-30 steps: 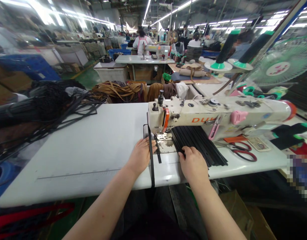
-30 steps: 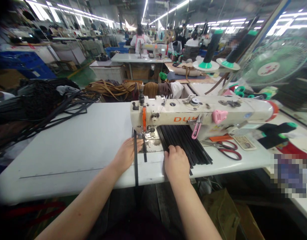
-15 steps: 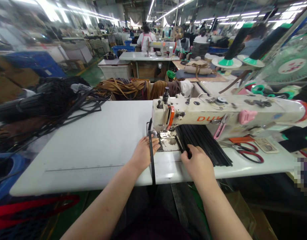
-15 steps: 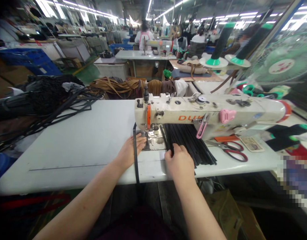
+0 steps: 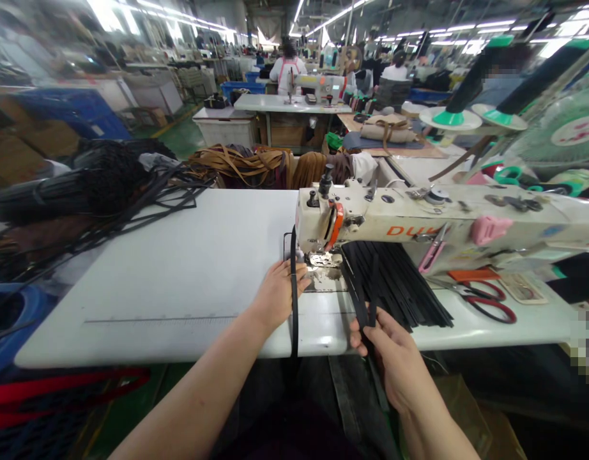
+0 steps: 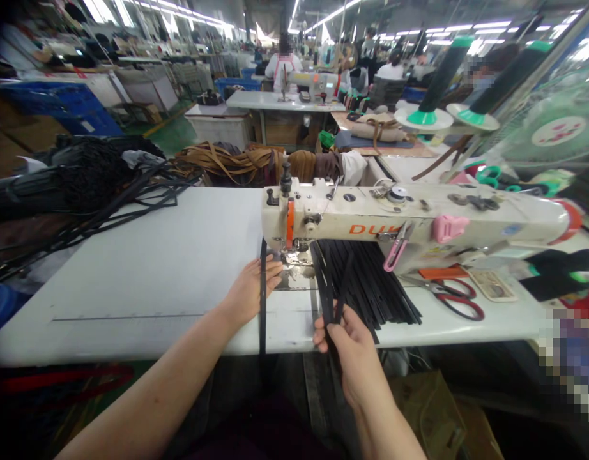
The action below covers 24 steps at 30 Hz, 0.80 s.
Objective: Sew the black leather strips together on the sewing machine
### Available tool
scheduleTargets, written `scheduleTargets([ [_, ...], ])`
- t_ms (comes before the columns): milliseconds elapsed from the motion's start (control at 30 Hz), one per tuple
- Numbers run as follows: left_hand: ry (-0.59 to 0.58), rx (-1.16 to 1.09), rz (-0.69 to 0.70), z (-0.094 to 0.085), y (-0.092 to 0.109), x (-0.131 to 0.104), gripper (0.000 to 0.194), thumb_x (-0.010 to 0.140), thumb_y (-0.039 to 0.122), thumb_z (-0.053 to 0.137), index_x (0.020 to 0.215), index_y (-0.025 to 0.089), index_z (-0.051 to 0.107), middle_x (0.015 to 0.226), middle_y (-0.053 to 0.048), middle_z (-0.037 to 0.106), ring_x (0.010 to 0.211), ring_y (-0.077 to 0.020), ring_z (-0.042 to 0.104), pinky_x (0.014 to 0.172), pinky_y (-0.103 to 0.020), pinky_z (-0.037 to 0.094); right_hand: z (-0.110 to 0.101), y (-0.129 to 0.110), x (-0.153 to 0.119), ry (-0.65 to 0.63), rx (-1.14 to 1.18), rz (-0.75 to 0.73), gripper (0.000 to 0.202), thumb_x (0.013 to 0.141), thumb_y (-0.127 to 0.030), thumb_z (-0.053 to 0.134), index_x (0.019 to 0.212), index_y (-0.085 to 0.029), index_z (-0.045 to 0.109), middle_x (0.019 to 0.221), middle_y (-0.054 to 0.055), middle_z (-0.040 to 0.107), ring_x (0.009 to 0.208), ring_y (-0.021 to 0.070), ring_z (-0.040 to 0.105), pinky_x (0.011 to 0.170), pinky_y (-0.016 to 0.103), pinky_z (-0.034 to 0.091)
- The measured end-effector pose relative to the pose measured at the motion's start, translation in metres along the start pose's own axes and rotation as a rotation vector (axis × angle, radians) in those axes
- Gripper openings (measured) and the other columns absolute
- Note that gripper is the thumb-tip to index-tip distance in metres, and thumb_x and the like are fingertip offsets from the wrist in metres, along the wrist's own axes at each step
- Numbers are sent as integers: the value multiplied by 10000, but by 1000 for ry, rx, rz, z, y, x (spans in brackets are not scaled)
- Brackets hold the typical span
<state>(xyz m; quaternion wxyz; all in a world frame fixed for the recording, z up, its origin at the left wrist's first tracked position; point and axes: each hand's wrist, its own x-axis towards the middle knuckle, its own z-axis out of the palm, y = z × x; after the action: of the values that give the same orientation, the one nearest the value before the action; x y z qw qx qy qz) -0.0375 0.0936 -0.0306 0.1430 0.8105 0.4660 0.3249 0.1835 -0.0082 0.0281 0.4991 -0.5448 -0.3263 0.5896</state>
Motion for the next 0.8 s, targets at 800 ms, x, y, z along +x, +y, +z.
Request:
scheduleTargets([
  [800,49,-150,-100,5,-24,18,242,931,100,567,1089,199,721,1222,-67,718,1226,-246,630,1129,-430,488,11,34,-25,11,179,217,446,716,-477,922,901,-163,666,798,62,693,684,183,657,570,222,493],
])
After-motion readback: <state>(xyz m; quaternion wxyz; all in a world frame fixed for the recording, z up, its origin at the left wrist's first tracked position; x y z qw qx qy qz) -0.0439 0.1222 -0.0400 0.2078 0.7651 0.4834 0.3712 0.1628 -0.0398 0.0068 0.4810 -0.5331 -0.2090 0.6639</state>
